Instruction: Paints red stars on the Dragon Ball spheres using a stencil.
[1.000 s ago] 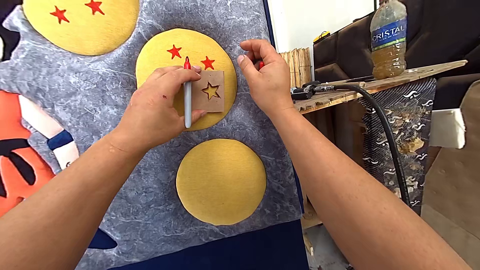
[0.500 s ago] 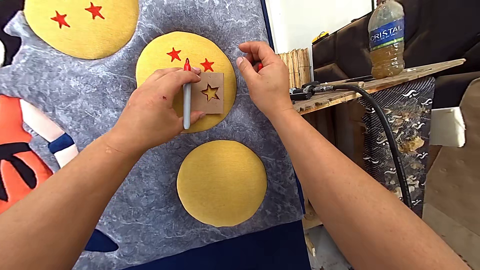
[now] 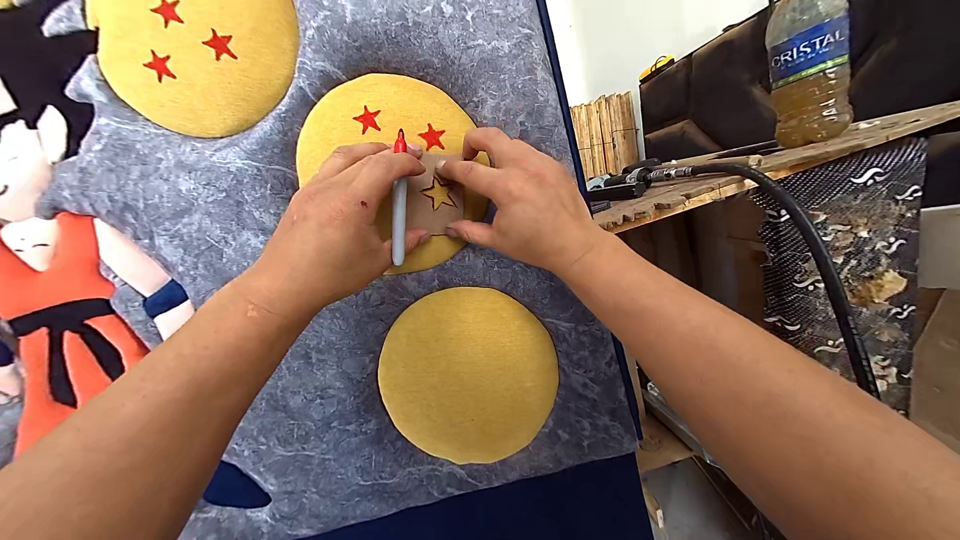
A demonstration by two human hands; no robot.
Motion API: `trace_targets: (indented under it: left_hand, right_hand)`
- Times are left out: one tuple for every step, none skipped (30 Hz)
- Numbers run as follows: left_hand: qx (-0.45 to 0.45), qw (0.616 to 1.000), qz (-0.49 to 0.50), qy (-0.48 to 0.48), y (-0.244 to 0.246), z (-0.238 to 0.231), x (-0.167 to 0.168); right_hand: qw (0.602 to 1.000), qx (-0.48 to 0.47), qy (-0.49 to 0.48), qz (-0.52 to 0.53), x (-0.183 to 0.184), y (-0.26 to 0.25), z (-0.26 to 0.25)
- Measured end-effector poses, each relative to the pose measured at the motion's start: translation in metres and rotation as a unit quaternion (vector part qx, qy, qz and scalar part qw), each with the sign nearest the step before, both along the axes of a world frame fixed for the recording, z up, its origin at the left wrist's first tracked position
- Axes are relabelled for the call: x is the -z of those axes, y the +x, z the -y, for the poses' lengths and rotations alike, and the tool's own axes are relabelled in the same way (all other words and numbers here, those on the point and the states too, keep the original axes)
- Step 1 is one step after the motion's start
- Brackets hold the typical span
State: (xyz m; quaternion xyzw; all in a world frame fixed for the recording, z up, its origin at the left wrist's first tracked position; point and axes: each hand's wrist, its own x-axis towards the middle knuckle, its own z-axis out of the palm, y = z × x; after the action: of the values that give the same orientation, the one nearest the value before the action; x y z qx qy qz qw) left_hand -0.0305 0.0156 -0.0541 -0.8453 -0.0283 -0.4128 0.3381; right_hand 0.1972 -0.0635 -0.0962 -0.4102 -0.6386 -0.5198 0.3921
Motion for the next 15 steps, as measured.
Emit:
trace_targets:
  left_hand:
    - [0.000, 1.000, 0.004, -0.005, 0.000, 0.000, 0.001]
    - [-0.001, 1.000, 0.008, -0.018, 0.000, 0.000, 0.001]
    - [-0.001, 0.999, 0.013, -0.037, -0.002, 0.001, 0.002]
    - [0.006, 0.998, 0.020, -0.065, -0.004, 0.004, 0.002]
    - [0.022, 0.995, 0.033, -0.086, -0.009, 0.008, 0.002]
    - [0.050, 0.993, 0.053, -0.097, -0.016, 0.013, 0.001]
    - [0.093, 0.987, 0.077, -0.105, -0.022, 0.017, 0.000]
    - [0.147, 0.979, 0.096, -0.107, -0.025, 0.021, 0.000]
    - [0.196, 0.969, 0.107, -0.105, -0.023, 0.022, 0.000]
    - [0.226, 0.961, 0.111, -0.113, -0.019, 0.022, 0.002]
    - [0.229, 0.959, 0.107, -0.128, -0.013, 0.022, 0.005]
    - [0.223, 0.959, 0.107, -0.142, -0.008, 0.021, 0.010]
    - [0.215, 0.958, 0.110, -0.153, -0.003, 0.018, 0.014]
    - [0.211, 0.957, 0.114, -0.164, 0.000, 0.015, 0.017]
    - [0.213, 0.954, 0.120, -0.175, 0.002, 0.012, 0.020]
  right_hand:
    - [1.000, 0.004, 0.004, -0.005, 0.001, -0.001, 0.000]
    - [1.000, 0.006, 0.007, -0.009, 0.002, -0.002, -0.001]
    - [1.000, 0.007, 0.006, -0.012, 0.003, -0.003, -0.001]
    - [1.000, 0.006, 0.005, -0.014, 0.003, -0.004, -0.002]
    - [1.000, 0.004, 0.004, -0.017, 0.003, -0.004, -0.001]
    - [1.000, 0.002, 0.002, -0.018, 0.003, -0.004, -0.001]
    - [1.000, 0.002, -0.001, -0.020, 0.003, -0.004, -0.001]
    - [1.000, 0.002, -0.001, -0.021, 0.002, -0.003, -0.001]
    - [1.000, 0.002, 0.002, -0.020, 0.002, -0.002, -0.002]
    - [1.000, 0.001, 0.002, -0.019, 0.002, -0.002, -0.002]
    - [1.000, -0.001, 0.002, -0.018, 0.002, -0.001, -0.003]
    - [1.000, -0.003, 0.002, -0.018, 0.002, -0.001, -0.003]
    - [1.000, -0.005, 0.002, -0.018, 0.003, -0.001, -0.003]
    - [1.000, -0.005, 0.003, -0.019, 0.003, -0.001, -0.003]
    - [1.000, -0.004, 0.003, -0.020, 0.003, -0.001, -0.003]
